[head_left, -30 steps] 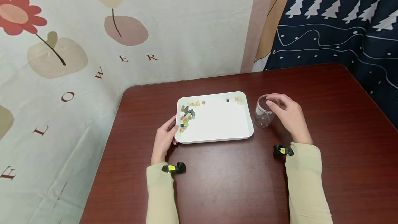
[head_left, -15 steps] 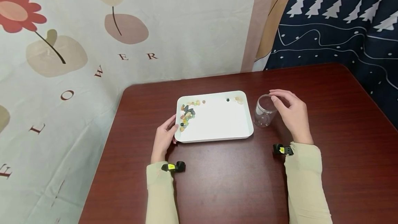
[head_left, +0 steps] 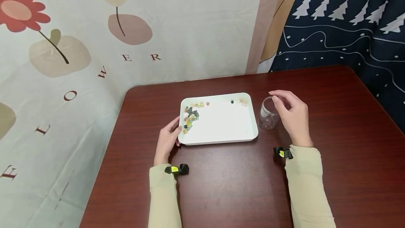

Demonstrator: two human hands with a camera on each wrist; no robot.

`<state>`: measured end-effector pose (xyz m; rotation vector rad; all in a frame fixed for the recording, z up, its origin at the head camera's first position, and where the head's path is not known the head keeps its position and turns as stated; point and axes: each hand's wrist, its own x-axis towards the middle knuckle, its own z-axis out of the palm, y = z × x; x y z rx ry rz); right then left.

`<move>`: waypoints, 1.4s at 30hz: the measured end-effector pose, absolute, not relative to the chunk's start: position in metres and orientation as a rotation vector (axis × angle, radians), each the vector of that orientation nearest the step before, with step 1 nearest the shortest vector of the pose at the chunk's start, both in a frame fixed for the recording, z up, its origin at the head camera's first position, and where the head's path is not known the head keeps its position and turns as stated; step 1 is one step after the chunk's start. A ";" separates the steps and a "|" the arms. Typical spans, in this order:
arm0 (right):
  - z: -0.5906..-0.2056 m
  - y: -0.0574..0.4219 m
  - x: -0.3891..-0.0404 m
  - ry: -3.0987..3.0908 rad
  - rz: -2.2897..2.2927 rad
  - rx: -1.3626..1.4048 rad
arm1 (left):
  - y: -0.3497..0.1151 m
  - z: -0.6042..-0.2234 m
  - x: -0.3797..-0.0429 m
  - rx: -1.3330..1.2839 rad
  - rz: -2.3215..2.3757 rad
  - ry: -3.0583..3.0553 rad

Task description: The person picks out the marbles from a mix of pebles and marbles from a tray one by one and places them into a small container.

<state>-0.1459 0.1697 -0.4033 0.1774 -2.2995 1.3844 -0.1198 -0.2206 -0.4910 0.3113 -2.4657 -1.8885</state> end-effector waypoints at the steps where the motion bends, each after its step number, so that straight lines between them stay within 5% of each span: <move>1: -0.407 0.170 -0.148 -2.301 1.379 0.184 | -0.220 -0.491 -0.120 0.311 -1.889 -2.464; 42: -0.399 0.088 -0.159 -2.498 1.119 0.700 | -0.224 -0.493 -0.123 0.292 -1.908 -2.453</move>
